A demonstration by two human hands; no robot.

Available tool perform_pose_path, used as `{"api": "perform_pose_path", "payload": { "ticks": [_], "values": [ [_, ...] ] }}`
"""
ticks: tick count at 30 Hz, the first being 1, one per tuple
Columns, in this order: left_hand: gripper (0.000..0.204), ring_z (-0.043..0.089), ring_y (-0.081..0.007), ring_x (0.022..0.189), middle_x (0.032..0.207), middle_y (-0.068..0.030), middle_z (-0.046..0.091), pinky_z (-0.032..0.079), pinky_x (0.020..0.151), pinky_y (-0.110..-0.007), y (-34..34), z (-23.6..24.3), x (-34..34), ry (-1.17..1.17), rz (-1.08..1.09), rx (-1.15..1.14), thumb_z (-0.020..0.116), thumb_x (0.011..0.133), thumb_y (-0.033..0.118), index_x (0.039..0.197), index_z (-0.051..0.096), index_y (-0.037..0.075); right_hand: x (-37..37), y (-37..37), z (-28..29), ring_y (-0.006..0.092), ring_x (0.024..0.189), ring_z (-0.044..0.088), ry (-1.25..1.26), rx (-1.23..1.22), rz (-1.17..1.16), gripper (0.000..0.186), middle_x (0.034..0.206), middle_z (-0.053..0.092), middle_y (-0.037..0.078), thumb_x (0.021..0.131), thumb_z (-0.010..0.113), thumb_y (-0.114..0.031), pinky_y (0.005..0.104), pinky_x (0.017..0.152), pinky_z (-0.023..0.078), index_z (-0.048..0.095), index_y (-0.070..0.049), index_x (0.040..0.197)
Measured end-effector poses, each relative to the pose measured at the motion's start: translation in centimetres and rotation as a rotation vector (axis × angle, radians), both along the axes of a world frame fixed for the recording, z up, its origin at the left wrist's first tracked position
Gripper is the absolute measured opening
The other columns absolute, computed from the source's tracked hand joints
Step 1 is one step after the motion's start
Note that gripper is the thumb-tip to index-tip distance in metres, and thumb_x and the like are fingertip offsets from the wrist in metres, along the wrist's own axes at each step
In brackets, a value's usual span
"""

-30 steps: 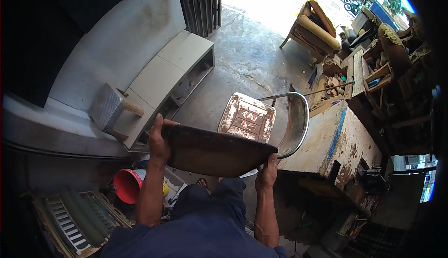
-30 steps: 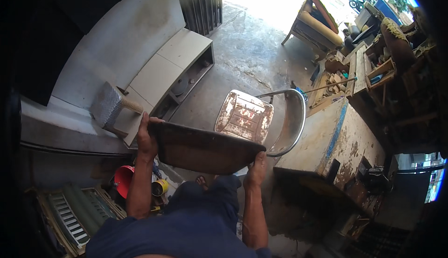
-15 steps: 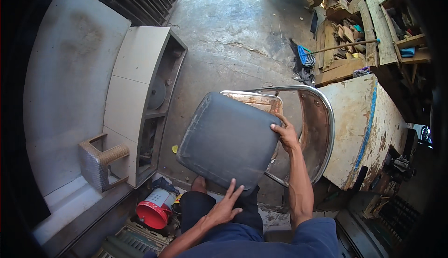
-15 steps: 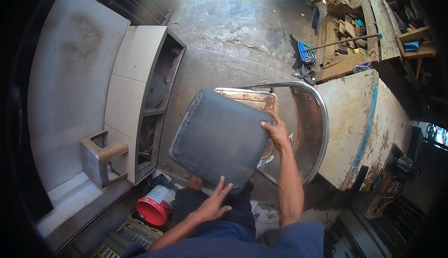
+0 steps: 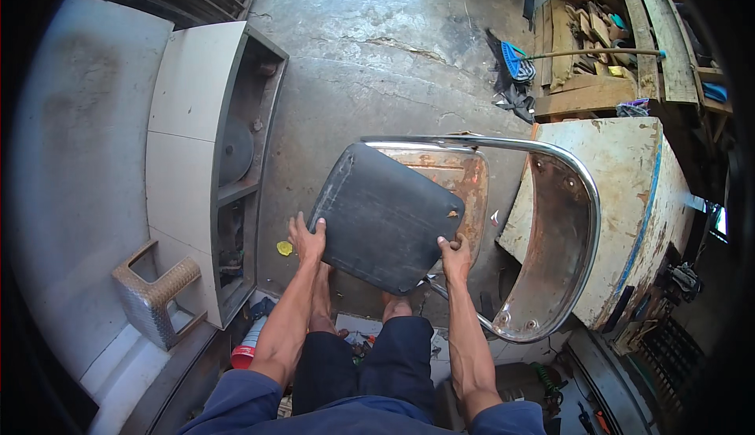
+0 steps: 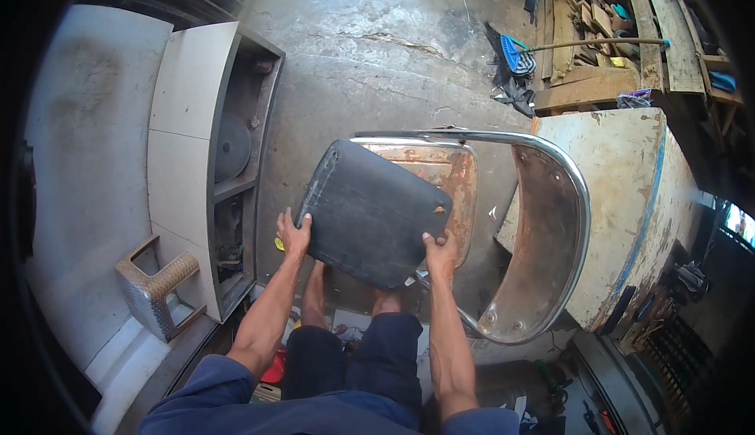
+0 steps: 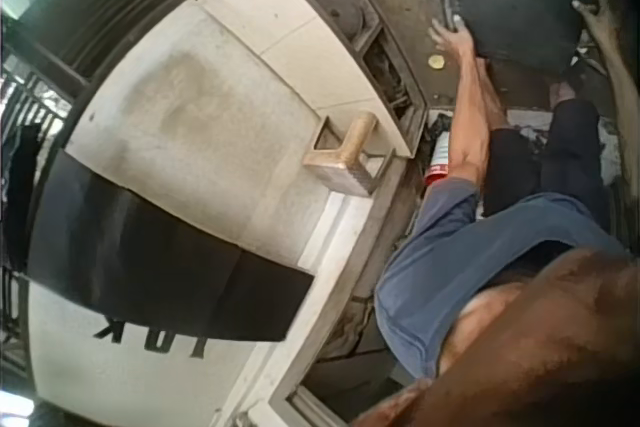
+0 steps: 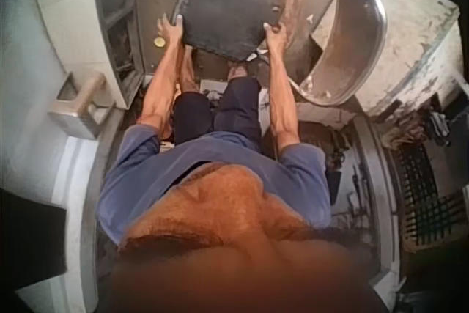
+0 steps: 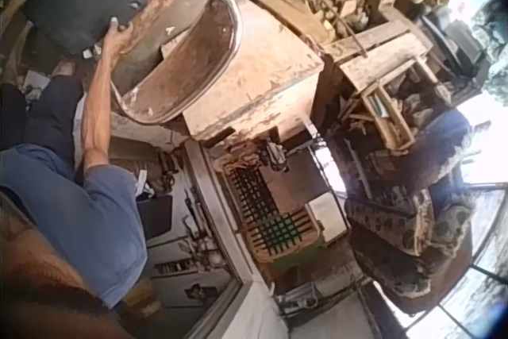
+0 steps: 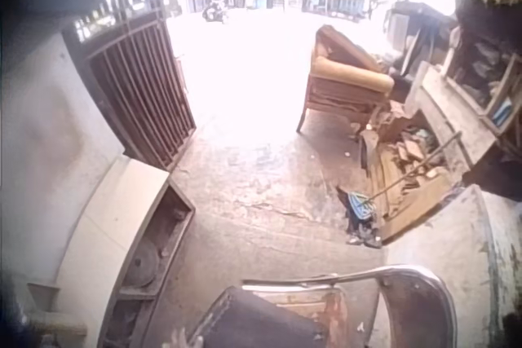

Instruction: The person sands the metal frame of a folding chair using sandpaper, then retrieves a seat cushion from a pile of furniture and places it onto the frame before connecting a pneumatic nail gun to an air compressor.

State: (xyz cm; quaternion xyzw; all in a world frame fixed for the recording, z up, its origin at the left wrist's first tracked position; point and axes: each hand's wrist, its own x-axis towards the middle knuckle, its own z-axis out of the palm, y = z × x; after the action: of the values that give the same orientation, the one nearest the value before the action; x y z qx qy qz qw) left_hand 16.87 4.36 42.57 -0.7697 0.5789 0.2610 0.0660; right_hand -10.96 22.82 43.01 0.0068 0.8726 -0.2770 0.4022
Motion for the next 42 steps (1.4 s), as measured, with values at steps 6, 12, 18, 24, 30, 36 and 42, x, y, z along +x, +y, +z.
{"api": "perform_pose_path", "payload": {
  "ticks": [6,12,18,24,30,36,42],
  "values": [
    [0.048,0.066,-0.028,0.098,0.106,-0.0169,0.069,0.049,0.088,-0.037,-2.7,2.6,-0.8,0.289,-0.064,0.087,0.07,0.083,0.03,0.123,0.061,0.006,0.5,-6.5,5.0,0.0249,0.087,0.062,-0.078,-0.149,0.074,0.053,0.1,0.064,0.017,0.081,0.073,-0.022,0.0375,0.083,0.048,0.055,0.001,0.125],
    [0.026,0.064,-0.0153,0.088,0.098,-0.0076,0.069,0.05,0.081,-0.029,-3.4,3.3,1.8,0.868,0.418,0.291,0.066,0.089,0.011,0.112,0.062,0.0,-1.9,-1.9,2.9,0.0262,0.099,0.062,0.348,0.146,0.091,0.069,0.109,0.063,0.018,0.081,0.074,-0.031,0.0363,0.084,0.048,0.046,0.002,0.134],
    [0.03,0.063,-0.0138,0.089,0.098,-0.006,0.067,0.049,0.083,-0.028,-2.8,5.6,-0.1,1.062,0.459,0.38,0.068,0.091,0.015,0.116,0.059,0.0,-2.1,0.8,1.2,0.0236,0.107,0.056,-0.209,-0.108,-0.068,0.076,0.12,0.057,0.014,0.086,0.071,-0.041,0.0378,0.08,0.05,0.041,0.0,0.142],
    [0.026,0.054,-0.0313,0.12,0.114,-0.0153,0.065,0.033,0.111,-0.041,7.6,-7.0,0.6,0.205,-0.286,-0.187,0.067,0.088,0.02,0.109,0.066,0.006,-4.1,-1.4,1.7,0.0384,0.118,0.044,0.316,0.161,0.201,0.078,0.119,0.051,0.02,0.076,0.076,-0.043,0.0473,0.104,0.034,0.047,-0.006,0.138],
    [0.031,0.054,-0.0352,0.118,0.115,-0.0194,0.063,0.035,0.11,-0.04,6.0,-2.8,-5.0,0.21,-0.119,-0.128,0.066,0.086,0.021,0.113,0.064,0.004,-4.7,0.4,1.0,0.0376,0.12,0.044,0.392,0.16,0.179,0.081,0.126,0.046,0.02,0.074,0.08,-0.037,0.0474,0.103,0.035,0.043,-0.009,0.141],
    [0.039,0.06,-0.0307,0.104,0.115,-0.0158,0.058,0.047,0.091,-0.039,2.5,-1.2,-7.1,0.314,-0.072,-0.116,0.068,0.084,0.023,0.117,0.062,0.003,-3.6,1.0,0.8,0.039,0.121,0.043,0.375,0.199,0.238,0.084,0.127,0.047,0.02,0.074,0.08,-0.036,0.0477,0.103,0.036,0.039,-0.01,0.143],
    [0.037,0.063,-0.0283,0.097,0.108,-0.015,0.063,0.049,0.089,-0.038,1.7,-1.3,-7.7,0.289,-0.016,-0.135,0.07,0.082,0.02,0.114,0.065,0.002,-2.5,1.0,0.8,0.0413,0.124,0.042,0.368,0.207,0.232,0.09,0.131,0.046,0.023,0.074,0.08,-0.036,0.0481,0.103,0.037,0.034,-0.009,0.146]
  ]
}}
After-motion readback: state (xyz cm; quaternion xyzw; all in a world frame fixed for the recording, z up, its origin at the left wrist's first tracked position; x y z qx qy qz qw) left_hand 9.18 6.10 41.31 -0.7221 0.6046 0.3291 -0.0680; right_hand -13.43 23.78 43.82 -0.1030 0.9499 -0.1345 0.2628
